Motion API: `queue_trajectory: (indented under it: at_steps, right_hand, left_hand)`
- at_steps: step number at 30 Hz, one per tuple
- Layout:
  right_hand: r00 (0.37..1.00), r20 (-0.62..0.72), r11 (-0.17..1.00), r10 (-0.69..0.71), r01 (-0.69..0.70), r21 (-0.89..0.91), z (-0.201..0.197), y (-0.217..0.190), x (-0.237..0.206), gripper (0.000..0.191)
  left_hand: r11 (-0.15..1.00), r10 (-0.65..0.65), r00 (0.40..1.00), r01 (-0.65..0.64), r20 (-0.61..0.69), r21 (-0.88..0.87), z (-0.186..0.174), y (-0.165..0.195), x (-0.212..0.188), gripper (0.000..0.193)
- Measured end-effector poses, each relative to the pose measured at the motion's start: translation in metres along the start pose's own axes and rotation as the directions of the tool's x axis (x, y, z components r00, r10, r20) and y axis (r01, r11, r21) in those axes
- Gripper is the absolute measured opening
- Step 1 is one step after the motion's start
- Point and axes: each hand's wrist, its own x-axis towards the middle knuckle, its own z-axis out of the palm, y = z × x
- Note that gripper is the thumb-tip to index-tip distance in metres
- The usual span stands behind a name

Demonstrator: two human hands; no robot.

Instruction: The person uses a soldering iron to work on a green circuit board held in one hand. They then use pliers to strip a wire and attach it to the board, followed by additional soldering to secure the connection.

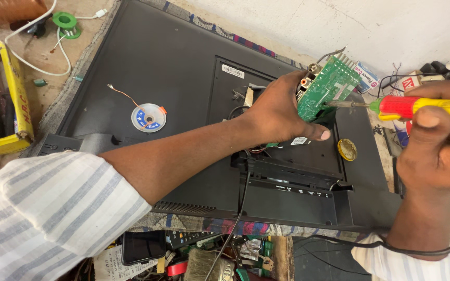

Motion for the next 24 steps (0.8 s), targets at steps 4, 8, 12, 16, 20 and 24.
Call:
queue_trajectory:
  at_steps: [4,8,12,16,20,24]
  right_hand:
    - [0.999,0.015,0.999,-0.051,0.051,0.019,0.000,-0.002,0.003,0.037]
    - [0.998,0.027,0.998,-0.057,0.056,0.024,-0.001,-0.003,0.004,0.037]
    - [1.000,0.011,1.000,0.005,-0.005,-0.017,-0.002,-0.003,0.000,0.039]
    - [1.000,-0.010,1.000,0.023,-0.023,0.002,-0.002,0.002,-0.004,0.039]
    - [1.000,-0.007,1.000,0.009,-0.009,-0.011,-0.004,0.006,-0.006,0.039]
    - [1.000,0.000,1.000,0.000,0.000,-0.031,-0.005,0.007,-0.006,0.039]
  left_hand:
    - [1.000,-0.011,1.000,0.011,-0.001,0.011,0.000,0.000,0.000,0.112]
    - [0.999,-0.012,1.000,0.013,-0.017,0.033,0.000,0.000,0.000,0.115]
    - [1.000,0.011,1.000,-0.011,0.009,-0.004,0.000,0.000,0.000,0.104]
    - [0.999,0.026,1.000,-0.026,0.011,-0.040,-0.001,0.001,0.000,0.101]
    - [1.000,0.001,1.000,-0.001,0.016,-0.013,-0.001,0.000,-0.001,0.101]
    - [0.998,0.046,0.999,-0.045,0.013,-0.051,0.000,-0.001,-0.001,0.099]
